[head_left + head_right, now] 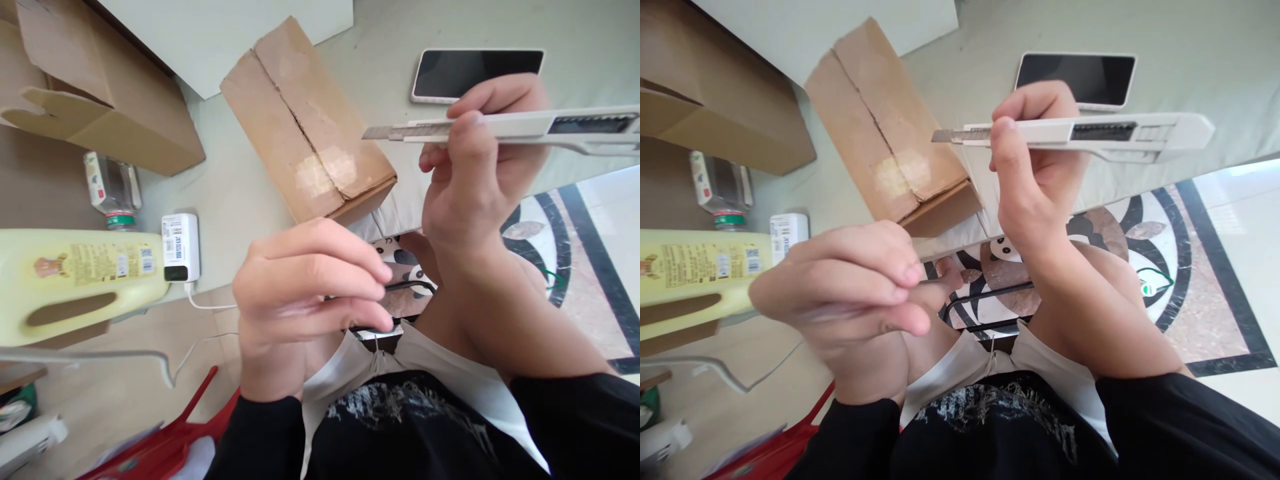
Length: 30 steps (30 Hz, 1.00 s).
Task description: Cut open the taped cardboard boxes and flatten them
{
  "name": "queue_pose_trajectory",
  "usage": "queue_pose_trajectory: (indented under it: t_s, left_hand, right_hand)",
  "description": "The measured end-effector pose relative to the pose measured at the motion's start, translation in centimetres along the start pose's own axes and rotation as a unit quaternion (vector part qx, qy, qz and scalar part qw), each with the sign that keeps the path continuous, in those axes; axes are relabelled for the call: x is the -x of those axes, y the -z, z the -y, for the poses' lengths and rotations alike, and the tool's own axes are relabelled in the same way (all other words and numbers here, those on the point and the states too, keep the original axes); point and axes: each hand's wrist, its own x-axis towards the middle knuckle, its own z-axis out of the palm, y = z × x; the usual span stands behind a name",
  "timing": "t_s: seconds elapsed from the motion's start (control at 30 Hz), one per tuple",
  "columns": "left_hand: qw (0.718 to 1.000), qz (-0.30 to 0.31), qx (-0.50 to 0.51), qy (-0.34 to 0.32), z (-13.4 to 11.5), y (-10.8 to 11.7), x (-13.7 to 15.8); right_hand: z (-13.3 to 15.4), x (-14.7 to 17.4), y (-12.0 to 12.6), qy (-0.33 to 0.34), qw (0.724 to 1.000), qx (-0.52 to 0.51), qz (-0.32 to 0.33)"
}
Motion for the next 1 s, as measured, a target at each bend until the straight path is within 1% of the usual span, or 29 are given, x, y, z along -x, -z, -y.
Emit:
queue_pose_trajectory:
  t_s: [0.07, 0.17, 0.23, 0.3, 0.4, 0.5, 0.57, 0.67, 0.73, 0.77, 0.83, 0.9, 0.97, 1.0]
  left_hand:
    - [0.999, 0.013, -0.014, -0.030, -0.3, -0.1, -0.2]
    - [0.998, -0.004, -0.003, -0.061, -0.1, -0.1, -0.4]
    - [0.998, -0.006, 0.011, -0.065, 0.3, 0.0, -0.5]
    - [0.997, 0.008, 0.003, -0.077, 0.9, 0.2, -0.6]
    - [0.994, 0.007, -0.006, -0.108, 1.9, 0.4, -0.8]
    - [0.996, -0.022, 0.019, -0.088, 2.6, 0.4, -0.8]
    - [0.997, -0.033, 0.024, -0.066, 2.8, 0.4, -0.8]
    - [0.996, -0.041, 0.025, -0.070, 2.7, 0.4, -0.9]
    - [0.995, -0.067, 0.028, -0.075, 2.6, 0.4, -1.0]
    - [0.993, -0.090, 0.027, -0.076, 2.6, 0.4, -1.0]
    - [0.986, -0.150, 0.002, -0.071, 2.8, 0.5, -1.2]
    - [0.976, -0.198, -0.053, -0.076, 3.5, 0.8, -1.4]
    - [0.967, -0.205, -0.120, -0.087, 4.7, 1.5, -1.6]
    - [0.967, -0.180, -0.151, -0.094, 5.5, 1.8, -1.6]
  right_hand:
    - [0.0, 0.0, 0.1, 0.007, 1.000, 0.002, -0.001]
    - [-0.2, -0.1, 0.2, 0.020, 1.000, -0.012, 0.005]
    - [-0.3, -0.2, 0.3, 0.025, 0.999, -0.024, 0.015]
    - [-0.5, -0.2, 0.4, 0.028, 0.999, -0.025, 0.021]
    - [-0.6, -0.1, 0.6, 0.017, 1.000, -0.003, 0.013]
    - [-0.5, 0.0, 0.7, -0.001, 0.999, 0.032, 0.008]
    - [-0.4, 0.1, 0.7, 0.000, 1.000, 0.026, 0.011]
    - [-0.2, 0.1, 0.6, 0.005, 1.000, -0.004, 0.015]
    - [-0.2, 0.1, 0.6, 0.001, 1.000, -0.001, 0.009]
    - [-0.2, 0.0, 0.6, -0.002, 1.000, 0.009, 0.006]
    - [-0.4, 0.0, 0.7, -0.003, 1.000, 0.028, 0.005]
    - [-0.6, 0.0, 0.7, 0.006, 1.000, 0.026, 0.009]
    - [-0.6, 0.0, 0.6, 0.013, 1.000, 0.008, 0.011]
    - [-0.5, 0.0, 0.6, 0.016, 1.000, -0.001, 0.011]
